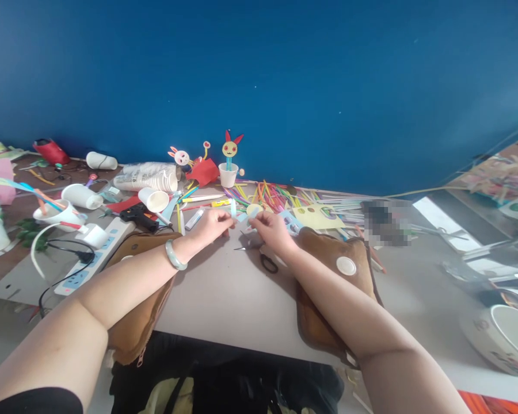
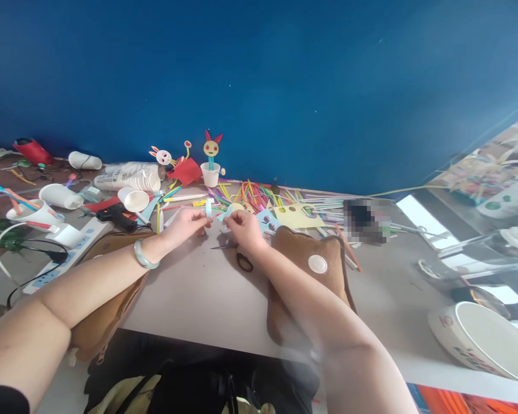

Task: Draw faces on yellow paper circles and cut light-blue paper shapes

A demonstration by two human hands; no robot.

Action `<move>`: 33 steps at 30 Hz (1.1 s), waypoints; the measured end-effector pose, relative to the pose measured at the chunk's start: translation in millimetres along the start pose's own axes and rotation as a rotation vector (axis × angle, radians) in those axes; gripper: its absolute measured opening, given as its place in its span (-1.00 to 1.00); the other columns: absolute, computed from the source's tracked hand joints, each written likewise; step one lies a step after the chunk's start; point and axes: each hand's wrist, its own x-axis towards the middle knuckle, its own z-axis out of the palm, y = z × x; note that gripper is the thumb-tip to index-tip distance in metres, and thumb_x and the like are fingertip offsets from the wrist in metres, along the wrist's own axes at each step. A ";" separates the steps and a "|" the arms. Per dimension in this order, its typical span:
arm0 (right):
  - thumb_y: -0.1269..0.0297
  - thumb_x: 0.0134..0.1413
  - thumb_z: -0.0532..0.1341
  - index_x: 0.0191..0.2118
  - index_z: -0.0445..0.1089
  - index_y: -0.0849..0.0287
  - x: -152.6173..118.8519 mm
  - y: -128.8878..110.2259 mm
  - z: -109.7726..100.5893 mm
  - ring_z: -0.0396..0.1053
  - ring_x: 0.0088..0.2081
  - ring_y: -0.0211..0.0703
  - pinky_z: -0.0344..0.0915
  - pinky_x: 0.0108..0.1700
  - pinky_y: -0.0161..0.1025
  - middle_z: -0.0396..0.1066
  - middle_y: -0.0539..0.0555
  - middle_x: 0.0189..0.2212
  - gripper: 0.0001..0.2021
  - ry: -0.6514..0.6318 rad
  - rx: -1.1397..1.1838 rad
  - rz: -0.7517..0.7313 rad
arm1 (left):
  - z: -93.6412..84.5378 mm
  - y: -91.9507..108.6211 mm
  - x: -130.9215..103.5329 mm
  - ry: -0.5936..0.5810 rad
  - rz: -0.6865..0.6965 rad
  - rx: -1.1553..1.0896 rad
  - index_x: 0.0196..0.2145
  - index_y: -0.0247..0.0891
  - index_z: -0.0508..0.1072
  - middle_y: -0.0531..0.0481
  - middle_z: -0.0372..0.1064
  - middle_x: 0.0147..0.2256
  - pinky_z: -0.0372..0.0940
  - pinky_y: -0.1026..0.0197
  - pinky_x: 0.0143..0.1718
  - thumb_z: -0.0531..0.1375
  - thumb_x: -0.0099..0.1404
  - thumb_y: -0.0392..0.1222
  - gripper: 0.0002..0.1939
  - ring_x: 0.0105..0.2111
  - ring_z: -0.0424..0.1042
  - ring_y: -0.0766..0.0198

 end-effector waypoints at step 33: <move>0.29 -0.02 0.31 -0.54 0.37 0.16 15.7 19.1 -13.3 0.36 -0.42 -0.19 0.12 -0.39 -0.28 0.49 0.04 -0.50 -0.84 -0.173 -0.636 0.013 | -43.5 37.8 11.4 0.338 0.097 -0.420 -0.52 -0.30 0.41 0.06 0.42 -0.56 0.17 0.40 -0.65 0.28 0.12 -0.21 -0.85 -0.65 0.31 0.49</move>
